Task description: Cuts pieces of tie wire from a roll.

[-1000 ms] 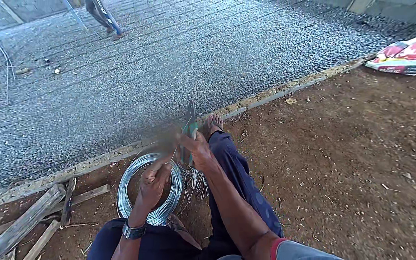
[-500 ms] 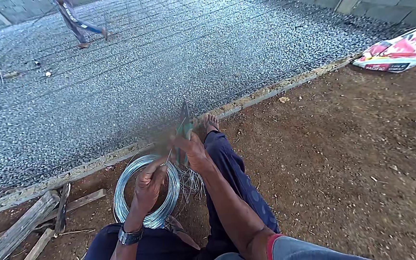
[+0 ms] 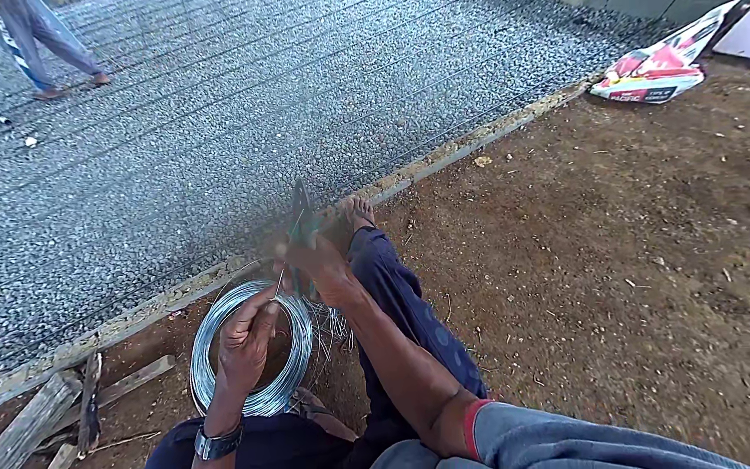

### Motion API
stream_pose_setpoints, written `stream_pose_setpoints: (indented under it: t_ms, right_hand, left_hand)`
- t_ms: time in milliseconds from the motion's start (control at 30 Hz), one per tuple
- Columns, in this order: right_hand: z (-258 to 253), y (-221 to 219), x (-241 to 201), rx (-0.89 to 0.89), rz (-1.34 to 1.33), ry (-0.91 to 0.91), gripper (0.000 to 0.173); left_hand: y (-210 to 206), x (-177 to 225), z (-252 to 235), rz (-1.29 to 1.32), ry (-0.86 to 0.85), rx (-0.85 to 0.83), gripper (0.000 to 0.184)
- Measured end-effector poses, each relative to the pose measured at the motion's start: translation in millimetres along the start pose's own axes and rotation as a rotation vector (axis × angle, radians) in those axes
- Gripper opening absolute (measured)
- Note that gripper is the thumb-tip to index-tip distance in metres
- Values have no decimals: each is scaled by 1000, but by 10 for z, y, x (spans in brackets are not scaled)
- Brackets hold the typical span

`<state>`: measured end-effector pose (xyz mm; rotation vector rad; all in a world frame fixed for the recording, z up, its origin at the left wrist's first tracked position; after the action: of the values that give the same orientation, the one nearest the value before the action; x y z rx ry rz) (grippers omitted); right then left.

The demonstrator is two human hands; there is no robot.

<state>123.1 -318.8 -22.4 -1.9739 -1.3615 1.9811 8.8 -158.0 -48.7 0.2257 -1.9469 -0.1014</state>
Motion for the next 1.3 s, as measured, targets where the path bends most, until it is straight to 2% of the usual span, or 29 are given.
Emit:
stream_pose_setpoints:
  t_ms: [833, 1300]
  right_hand:
    - [-56, 19, 26, -36, -25, 7, 25]
    - [137, -31, 53, 65, 86, -102, 34]
  left_hand:
    - [6, -35, -30, -19, 14, 12, 30]
    - [39, 29, 79, -78, 114, 42, 25]
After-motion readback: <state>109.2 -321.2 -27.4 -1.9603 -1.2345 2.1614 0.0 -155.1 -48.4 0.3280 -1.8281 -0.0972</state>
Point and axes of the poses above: each hand's wrist, its own z-axis away from the middle knuckle, its own y-axis out of the back of the hand, x = y × z, the point moved 1 cm from there along -z, towards the middle knuckle, and after that the axes turned 1 degree about z, right-handed, at the moved point
